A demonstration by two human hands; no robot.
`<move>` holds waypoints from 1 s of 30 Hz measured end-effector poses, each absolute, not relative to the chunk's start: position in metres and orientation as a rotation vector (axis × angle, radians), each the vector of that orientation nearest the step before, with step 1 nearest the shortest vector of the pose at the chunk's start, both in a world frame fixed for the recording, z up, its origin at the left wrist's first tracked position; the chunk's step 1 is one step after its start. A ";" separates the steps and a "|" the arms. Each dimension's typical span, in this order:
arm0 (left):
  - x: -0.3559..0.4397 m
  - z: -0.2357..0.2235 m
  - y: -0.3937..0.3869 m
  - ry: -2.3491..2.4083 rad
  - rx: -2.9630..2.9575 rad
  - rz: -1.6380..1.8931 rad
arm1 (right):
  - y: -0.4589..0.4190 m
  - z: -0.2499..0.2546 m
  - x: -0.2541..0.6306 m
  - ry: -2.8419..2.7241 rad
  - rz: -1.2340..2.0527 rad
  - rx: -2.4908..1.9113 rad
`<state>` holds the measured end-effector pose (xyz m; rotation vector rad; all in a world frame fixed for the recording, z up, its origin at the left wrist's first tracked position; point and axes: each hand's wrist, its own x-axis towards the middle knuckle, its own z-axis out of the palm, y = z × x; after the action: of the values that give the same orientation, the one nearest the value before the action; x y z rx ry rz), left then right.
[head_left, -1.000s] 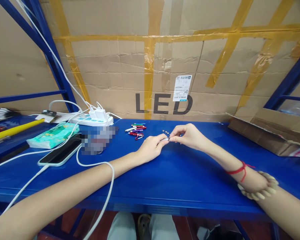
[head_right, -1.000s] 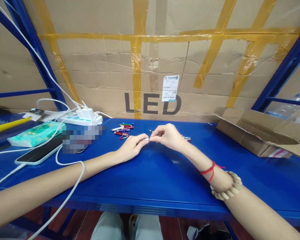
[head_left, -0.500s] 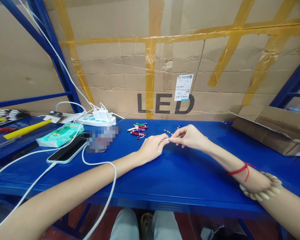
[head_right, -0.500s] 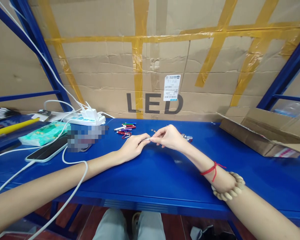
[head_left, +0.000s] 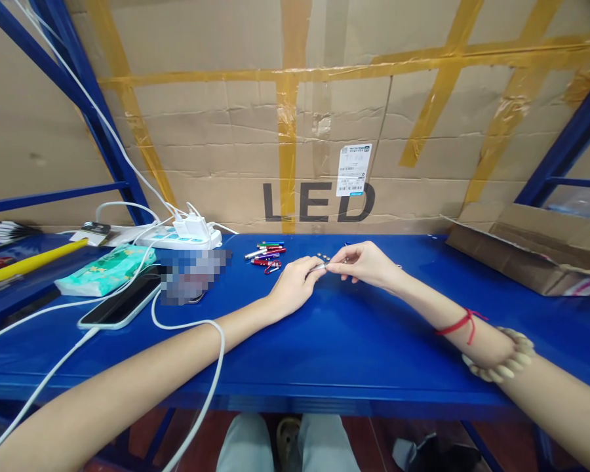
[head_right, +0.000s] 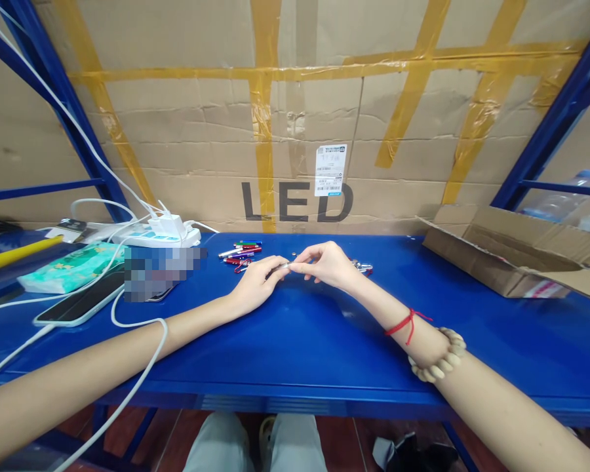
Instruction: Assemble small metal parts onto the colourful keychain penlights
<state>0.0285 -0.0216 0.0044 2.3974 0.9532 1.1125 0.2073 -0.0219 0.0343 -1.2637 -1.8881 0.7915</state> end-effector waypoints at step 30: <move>0.028 0.001 -0.020 1.094 2.421 1.042 | -0.021 0.037 0.212 -1.968 0.662 -1.200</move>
<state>0.0277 -0.0203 0.0011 2.4207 1.0942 1.0417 0.2117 -0.0208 0.0371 -1.2002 -1.9678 0.6616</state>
